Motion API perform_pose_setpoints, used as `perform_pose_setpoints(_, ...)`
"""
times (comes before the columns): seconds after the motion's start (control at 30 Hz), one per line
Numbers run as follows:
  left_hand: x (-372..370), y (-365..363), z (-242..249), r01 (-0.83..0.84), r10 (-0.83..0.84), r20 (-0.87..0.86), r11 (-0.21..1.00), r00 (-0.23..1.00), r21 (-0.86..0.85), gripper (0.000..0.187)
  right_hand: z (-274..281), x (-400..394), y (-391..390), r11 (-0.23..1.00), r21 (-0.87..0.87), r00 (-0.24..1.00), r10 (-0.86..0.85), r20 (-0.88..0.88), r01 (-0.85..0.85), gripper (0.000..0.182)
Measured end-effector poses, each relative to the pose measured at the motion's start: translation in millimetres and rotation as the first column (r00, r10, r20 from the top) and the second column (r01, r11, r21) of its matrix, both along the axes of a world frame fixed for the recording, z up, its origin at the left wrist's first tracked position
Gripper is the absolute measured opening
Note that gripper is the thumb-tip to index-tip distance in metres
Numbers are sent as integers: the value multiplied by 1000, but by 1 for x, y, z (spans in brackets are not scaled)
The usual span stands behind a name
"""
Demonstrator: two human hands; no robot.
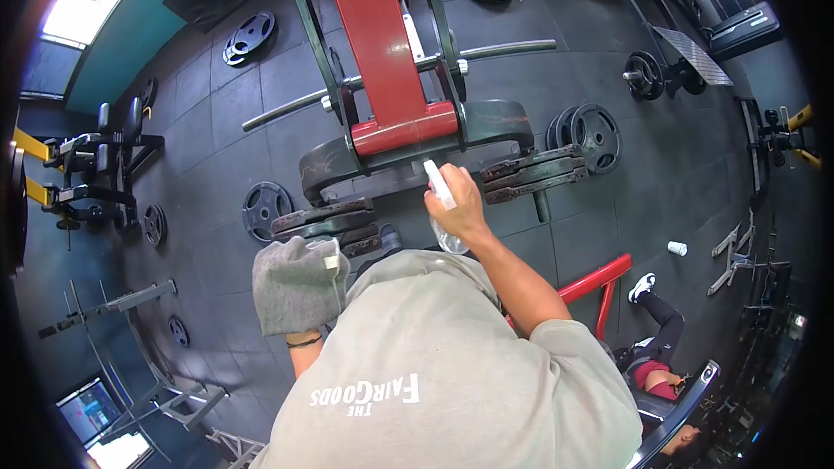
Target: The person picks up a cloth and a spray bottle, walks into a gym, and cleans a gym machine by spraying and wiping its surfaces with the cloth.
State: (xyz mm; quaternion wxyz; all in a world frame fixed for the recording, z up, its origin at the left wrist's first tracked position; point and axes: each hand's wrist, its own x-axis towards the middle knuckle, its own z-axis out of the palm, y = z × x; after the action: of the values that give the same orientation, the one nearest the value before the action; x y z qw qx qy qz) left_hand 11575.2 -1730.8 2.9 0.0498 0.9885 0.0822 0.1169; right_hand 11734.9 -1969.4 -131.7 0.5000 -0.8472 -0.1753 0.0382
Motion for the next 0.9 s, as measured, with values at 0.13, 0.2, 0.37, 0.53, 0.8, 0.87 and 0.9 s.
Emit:
perform_pose_setpoints(0.13, 5, -3, -2, 90, -90, -22, 996, 996, -12, 18, -13, -1, -13, 998, -41, 998, -58, -38, 57, 19)
perform_pose_setpoints(0.2, 9, 0, -2, 119, -119, -25, 993, 993, -6, 18, -14, -6, -15, 993, -46, 994, -110, -8, 109, 20)
perform_pose_setpoints(0.37, 19, 23, 11, 149, -143, -132, 988, 981, 41, 19, -29, -12, -9, 982, 8, 982, -190, -19, 190, 20)
perform_pose_setpoints(0.53, 3, 62, -2, 106, -110, 55, 992, 992, 67, 20, -29, -34, 37, 1000, -6, 999, -19, -44, 18, 15)
perform_pose_setpoints(0.8, -15, 109, -14, 207, -208, 49, 978, 977, 23, 24, 4, -13, 88, 991, 116, 997, -68, -42, 72, 24)
perform_pose_setpoints(0.87, -15, 112, -16, 210, -210, 48, 978, 977, -5, 24, 13, 10, 91, 991, 51, 991, -126, 48, 124, 21)
perform_pose_setpoints(0.9, -14, 110, -12, 207, -207, 30, 978, 978, -8, 25, 18, 22, 90, 990, 36, 987, -141, 78, 139, 19)
